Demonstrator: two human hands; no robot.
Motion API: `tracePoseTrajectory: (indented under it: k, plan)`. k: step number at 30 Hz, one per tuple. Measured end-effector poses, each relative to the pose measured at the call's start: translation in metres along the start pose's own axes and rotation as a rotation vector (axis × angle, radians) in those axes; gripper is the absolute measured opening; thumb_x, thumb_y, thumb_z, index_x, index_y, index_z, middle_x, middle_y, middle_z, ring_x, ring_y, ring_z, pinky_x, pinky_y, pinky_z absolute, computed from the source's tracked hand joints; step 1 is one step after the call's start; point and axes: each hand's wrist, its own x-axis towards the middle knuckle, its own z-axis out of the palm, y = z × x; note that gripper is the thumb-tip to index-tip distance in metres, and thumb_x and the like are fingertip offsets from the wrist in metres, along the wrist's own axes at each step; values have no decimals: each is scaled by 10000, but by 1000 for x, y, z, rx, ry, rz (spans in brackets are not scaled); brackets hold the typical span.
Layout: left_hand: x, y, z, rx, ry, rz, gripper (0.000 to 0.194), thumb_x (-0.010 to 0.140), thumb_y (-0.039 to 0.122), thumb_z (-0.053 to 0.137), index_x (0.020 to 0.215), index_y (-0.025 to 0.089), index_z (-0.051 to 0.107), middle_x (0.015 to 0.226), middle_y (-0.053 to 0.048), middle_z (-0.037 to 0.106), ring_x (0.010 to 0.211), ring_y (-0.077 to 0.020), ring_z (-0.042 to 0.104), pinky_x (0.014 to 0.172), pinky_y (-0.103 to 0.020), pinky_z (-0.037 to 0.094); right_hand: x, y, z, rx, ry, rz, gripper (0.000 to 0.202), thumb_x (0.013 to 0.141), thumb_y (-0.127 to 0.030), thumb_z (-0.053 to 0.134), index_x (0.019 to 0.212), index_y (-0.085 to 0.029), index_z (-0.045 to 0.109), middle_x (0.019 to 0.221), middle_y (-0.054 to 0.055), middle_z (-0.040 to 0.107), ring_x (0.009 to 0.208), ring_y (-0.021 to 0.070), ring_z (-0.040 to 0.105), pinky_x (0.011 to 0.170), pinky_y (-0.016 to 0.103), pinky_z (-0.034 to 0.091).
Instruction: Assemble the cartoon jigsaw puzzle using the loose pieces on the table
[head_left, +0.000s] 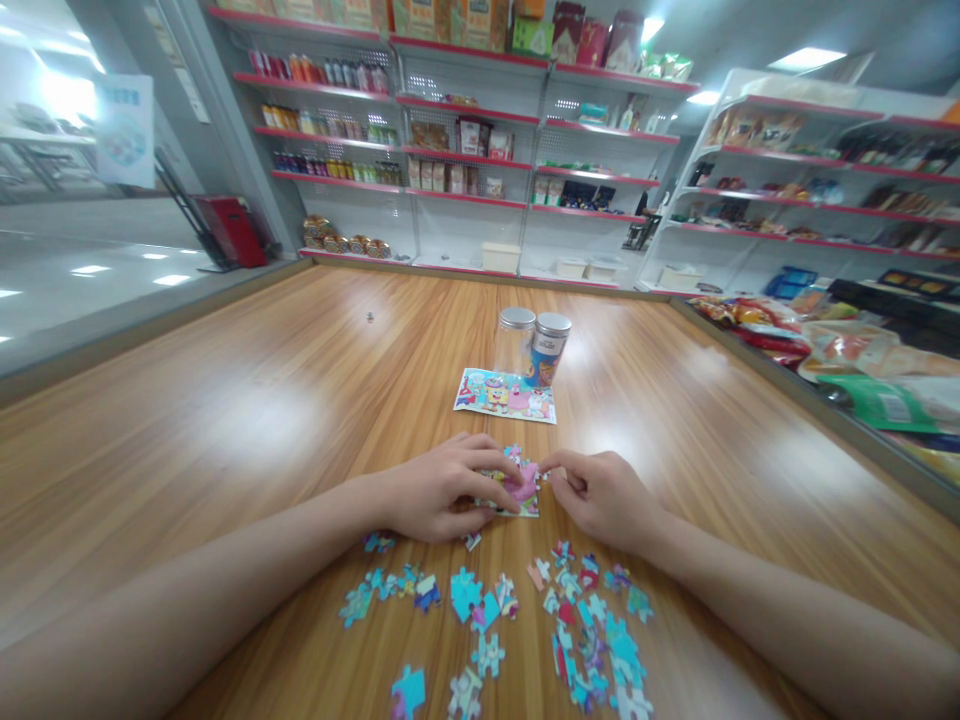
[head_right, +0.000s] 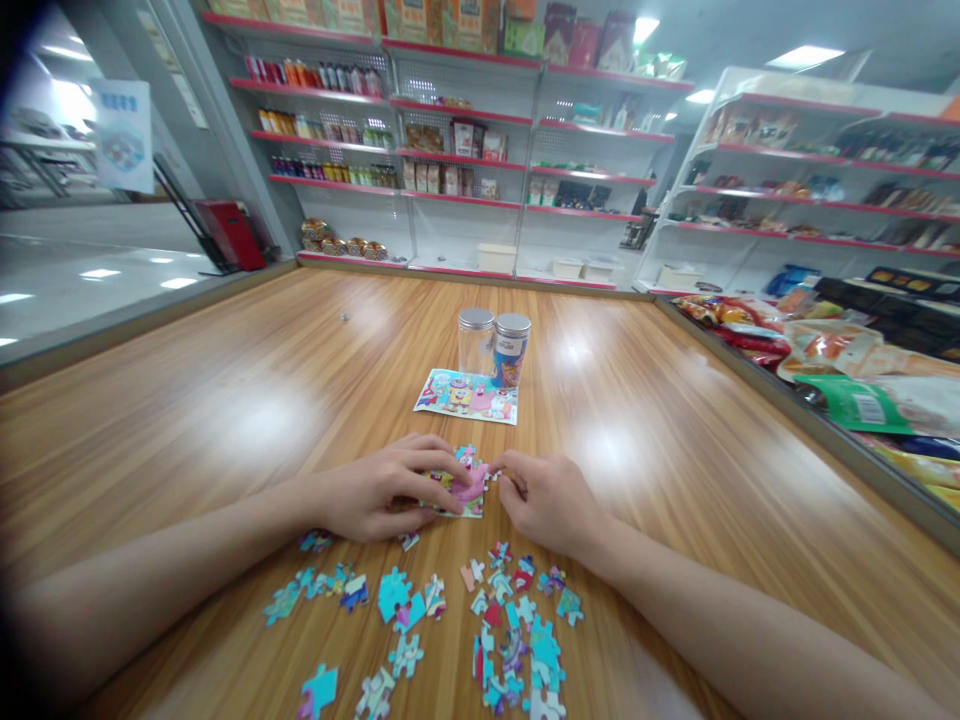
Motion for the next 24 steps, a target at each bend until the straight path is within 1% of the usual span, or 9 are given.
tracePoseTrajectory:
  k: [9,15,24]
  plan:
    - [-1,-2,2,10,16,-16,304,911,158,616,1176,266,719,1295,-71,667,1124,-256,572,1026,-452,467,-1,1,1,-14,5,-14,279,909,-219,524,1090,-241,736,523,-69,493,467,112,449,557,235,309]
    - [-1,-3,3,9,39,2,319,895,140,631,1172,270,720,1286,-73,673,1123,-250,581,1027,-445,472,-1,2,2,-9,4,-13,273,910,-219,524,1083,-243,734,524,-68,502,472,112,455,556,235,303]
    - [-4,-5,4,26,39,17,341,868,114,634,1167,256,716,1291,-76,671,1132,-261,575,1016,-461,483,0,-1,-1,-17,-1,-6,279,909,-221,525,1089,-237,738,520,-68,498,469,113,460,554,237,302]
